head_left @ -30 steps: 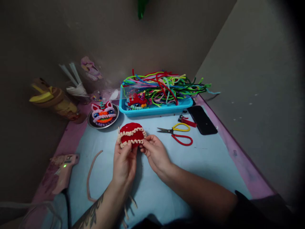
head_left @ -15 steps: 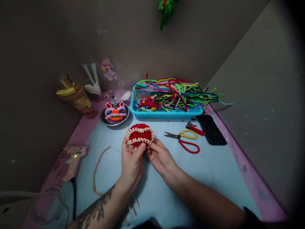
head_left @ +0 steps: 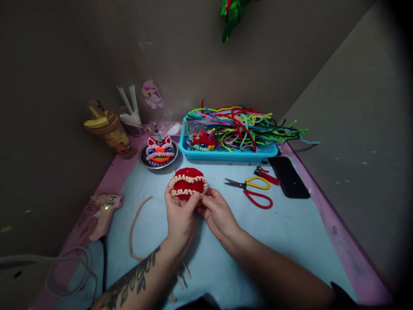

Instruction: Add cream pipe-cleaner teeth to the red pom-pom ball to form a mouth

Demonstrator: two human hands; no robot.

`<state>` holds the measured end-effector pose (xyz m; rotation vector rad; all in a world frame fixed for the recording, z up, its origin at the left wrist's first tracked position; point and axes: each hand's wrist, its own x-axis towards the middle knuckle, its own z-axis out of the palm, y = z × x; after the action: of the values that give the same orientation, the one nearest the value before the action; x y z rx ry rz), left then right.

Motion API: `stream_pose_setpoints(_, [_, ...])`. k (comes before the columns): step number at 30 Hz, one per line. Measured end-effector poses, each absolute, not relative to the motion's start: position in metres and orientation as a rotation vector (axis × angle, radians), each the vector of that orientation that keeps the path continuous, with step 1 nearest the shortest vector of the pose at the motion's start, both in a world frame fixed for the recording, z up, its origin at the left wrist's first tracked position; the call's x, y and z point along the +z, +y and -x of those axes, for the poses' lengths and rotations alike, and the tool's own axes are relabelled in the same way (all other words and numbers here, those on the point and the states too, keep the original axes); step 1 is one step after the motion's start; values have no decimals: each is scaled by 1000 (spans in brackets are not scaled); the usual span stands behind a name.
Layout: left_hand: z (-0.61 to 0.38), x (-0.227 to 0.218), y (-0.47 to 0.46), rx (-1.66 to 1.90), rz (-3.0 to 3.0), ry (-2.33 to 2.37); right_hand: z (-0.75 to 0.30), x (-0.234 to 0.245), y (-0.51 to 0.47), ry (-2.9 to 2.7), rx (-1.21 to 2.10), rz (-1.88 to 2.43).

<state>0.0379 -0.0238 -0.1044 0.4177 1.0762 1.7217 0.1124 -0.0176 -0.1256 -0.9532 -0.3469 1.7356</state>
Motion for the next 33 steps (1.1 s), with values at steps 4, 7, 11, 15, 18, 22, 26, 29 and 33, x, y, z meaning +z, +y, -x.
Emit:
stream_pose_setpoints(4, [-35,-103,-21,1748,-394,1084,-115,-128,-19,-608,1521,1103])
stream_pose_setpoints(7, [-33,-104,-20,1763,-402,1087,-122,-125,-20,-983,1222,1172])
stream_pose_setpoints(11, [-33,-106,-24,1740,-493,1169,-134,-112,-22,-1499,738,1149])
stream_pose_setpoints(15, [-37,-109,-31,1668,-643,1217,-138,-104,-22,-1743,494,1078])
stream_pose_setpoints(18, [-40,-111,-34,1616,-758,1219,-139,-104,-19,-1790,482,1143])
stream_pose_setpoints(22, [-39,-116,-35,1580,-844,1153,-142,-106,-15,-1867,375,1203])
stream_pose_setpoints(26, [-34,-120,-34,1570,-860,1043,-146,-107,-13,-1899,296,1193])
stream_pose_setpoints(29, [-29,-120,-34,1576,-787,994,-146,-106,-12,-1888,315,1159])
stream_pose_setpoints(33, [-26,-118,-31,1581,-669,1006,-146,-105,-12,-1857,333,1113])
